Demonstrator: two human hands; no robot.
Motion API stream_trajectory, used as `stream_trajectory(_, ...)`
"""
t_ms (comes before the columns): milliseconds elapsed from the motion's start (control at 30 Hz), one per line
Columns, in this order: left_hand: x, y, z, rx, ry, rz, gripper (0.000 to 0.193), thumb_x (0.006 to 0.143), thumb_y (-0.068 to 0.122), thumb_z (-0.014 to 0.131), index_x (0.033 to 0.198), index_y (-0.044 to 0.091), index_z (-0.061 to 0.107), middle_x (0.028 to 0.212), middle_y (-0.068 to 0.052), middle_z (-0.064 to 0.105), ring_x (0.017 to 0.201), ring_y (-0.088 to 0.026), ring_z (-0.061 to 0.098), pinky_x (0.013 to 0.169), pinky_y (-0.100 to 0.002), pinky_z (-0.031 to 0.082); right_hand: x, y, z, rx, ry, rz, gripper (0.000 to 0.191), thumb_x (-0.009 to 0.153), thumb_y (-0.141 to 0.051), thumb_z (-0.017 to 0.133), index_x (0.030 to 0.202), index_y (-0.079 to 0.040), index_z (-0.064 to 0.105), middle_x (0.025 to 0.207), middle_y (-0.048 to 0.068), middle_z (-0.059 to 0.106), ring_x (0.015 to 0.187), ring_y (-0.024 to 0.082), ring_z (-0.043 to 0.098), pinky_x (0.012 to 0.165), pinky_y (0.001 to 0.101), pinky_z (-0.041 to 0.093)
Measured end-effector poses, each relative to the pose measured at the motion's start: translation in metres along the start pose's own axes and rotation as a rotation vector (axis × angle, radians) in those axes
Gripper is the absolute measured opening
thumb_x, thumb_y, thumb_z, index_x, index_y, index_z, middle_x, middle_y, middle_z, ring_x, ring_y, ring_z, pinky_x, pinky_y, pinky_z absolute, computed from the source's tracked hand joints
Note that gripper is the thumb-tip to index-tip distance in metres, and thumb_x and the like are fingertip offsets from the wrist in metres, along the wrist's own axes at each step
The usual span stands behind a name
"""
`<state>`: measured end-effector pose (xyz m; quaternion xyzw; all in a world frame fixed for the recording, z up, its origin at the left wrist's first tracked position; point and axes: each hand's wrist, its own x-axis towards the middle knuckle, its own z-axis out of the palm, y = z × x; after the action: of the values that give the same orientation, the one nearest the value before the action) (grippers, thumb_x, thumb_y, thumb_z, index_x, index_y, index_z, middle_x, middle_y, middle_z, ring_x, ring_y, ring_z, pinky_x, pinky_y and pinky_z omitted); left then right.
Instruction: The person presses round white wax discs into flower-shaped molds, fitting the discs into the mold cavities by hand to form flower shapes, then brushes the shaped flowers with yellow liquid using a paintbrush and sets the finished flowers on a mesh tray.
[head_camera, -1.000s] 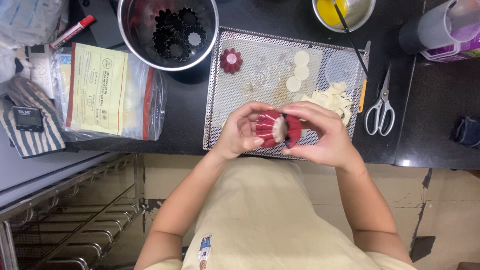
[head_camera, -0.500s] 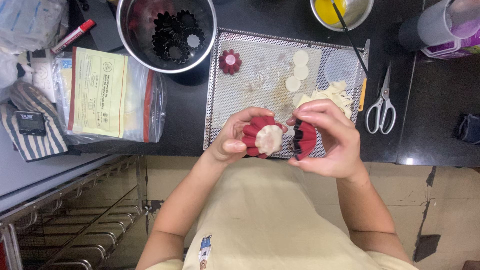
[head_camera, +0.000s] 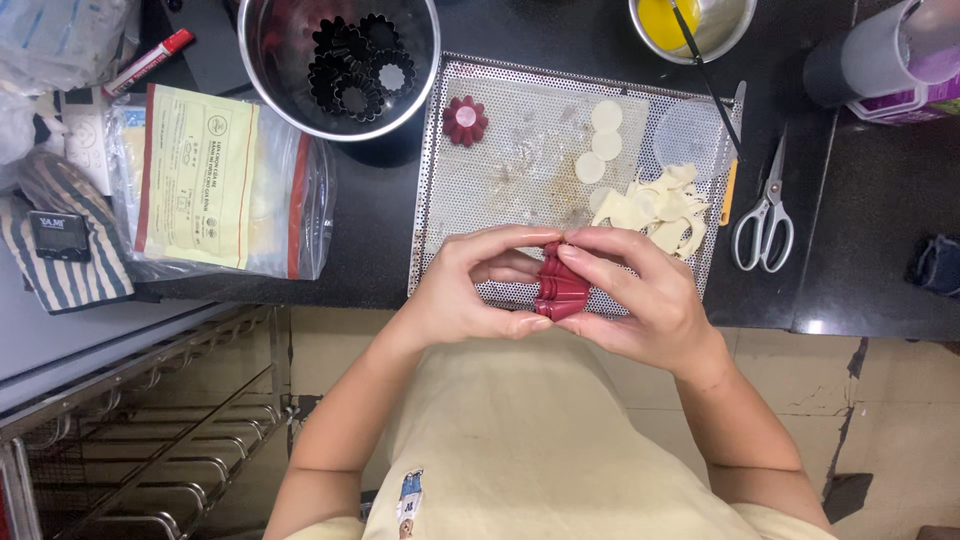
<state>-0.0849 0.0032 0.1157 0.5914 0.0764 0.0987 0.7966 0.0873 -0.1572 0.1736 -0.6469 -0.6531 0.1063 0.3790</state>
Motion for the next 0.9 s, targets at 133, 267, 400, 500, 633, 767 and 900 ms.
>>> stream_trajectory(133,-0.001,-0.002,0.0,-0.029,-0.016,0.019,0.079,0.074,0.008,0.091,0.144,0.002,0.056,0.145,-0.016,0.06,0.12,-0.025,0.071,0.105,-0.039,0.061,-0.007,0.005,0.002,-0.004,-0.002,-0.025,0.066,0.066,-0.022,0.091,0.124,-0.003,0.066,0.123,0.017,0.065,0.108,0.032,0.07,0.089,0.0391,0.06)
stream_trajectory(267,-0.005,-0.026,-0.001,-0.088,-0.01,0.015,0.079,0.074,0.006,0.091,0.144,0.002,0.056,0.146,-0.018,0.06,0.12,-0.025,0.071,0.102,-0.039,0.059,-0.017,0.011,0.011,0.008,-0.028,-0.005,0.068,0.066,-0.026,0.092,0.124,-0.003,0.067,0.124,0.017,0.066,0.109,0.031,0.07,0.088,0.0387,0.06)
stream_trajectory(400,-0.005,-0.072,-0.007,-0.275,-0.018,-0.093,0.075,0.078,0.008,0.087,0.144,-0.003,0.054,0.14,-0.019,0.062,0.115,-0.025,0.071,0.098,-0.038,0.063,-0.026,0.023,0.031,0.094,-0.062,0.158,0.071,0.065,-0.028,0.093,0.125,-0.002,0.067,0.119,0.016,0.067,0.102,0.027,0.069,0.084,0.0371,0.059)
stream_trajectory(500,0.006,-0.112,-0.014,-0.412,0.088,-0.117,0.068,0.09,0.012,0.078,0.148,-0.004,0.046,0.134,-0.016,0.063,0.116,-0.02,0.066,0.1,-0.035,0.057,-0.02,0.048,0.058,0.086,-0.101,0.24,0.067,0.071,-0.023,0.09,0.13,-0.001,0.065,0.127,0.016,0.067,0.112,0.029,0.069,0.091,0.0377,0.058)
stream_trajectory(633,0.008,-0.149,-0.028,-0.512,0.235,-0.234,0.052,0.095,0.015,0.071,0.137,-0.003,0.045,0.124,-0.018,0.067,0.112,-0.021,0.068,0.097,-0.035,0.057,-0.008,0.084,0.096,0.133,-0.148,0.237,0.058,0.074,-0.021,0.089,0.125,-0.004,0.068,0.128,0.015,0.068,0.112,0.03,0.069,0.094,0.0367,0.057)
stream_trajectory(767,0.018,-0.159,-0.042,-0.588,0.314,-0.261,0.046,0.099,0.02,0.068,0.133,-0.003,0.047,0.122,-0.017,0.066,0.108,-0.021,0.068,0.091,-0.035,0.057,0.006,0.114,0.117,0.262,-0.204,0.255,0.053,0.074,-0.021,0.088,0.121,-0.005,0.07,0.12,0.013,0.072,0.107,0.027,0.073,0.093,0.0341,0.058)
stream_trajectory(900,0.047,-0.146,-0.046,-0.555,0.429,-0.326,0.057,0.099,0.033,0.065,0.139,-0.002,0.045,0.123,-0.013,0.064,0.105,-0.019,0.067,0.091,-0.034,0.058,0.034,0.142,0.125,0.466,-0.212,0.499,0.051,0.073,-0.023,0.085,0.12,-0.008,0.07,0.115,0.01,0.074,0.101,0.023,0.074,0.087,0.0308,0.061)
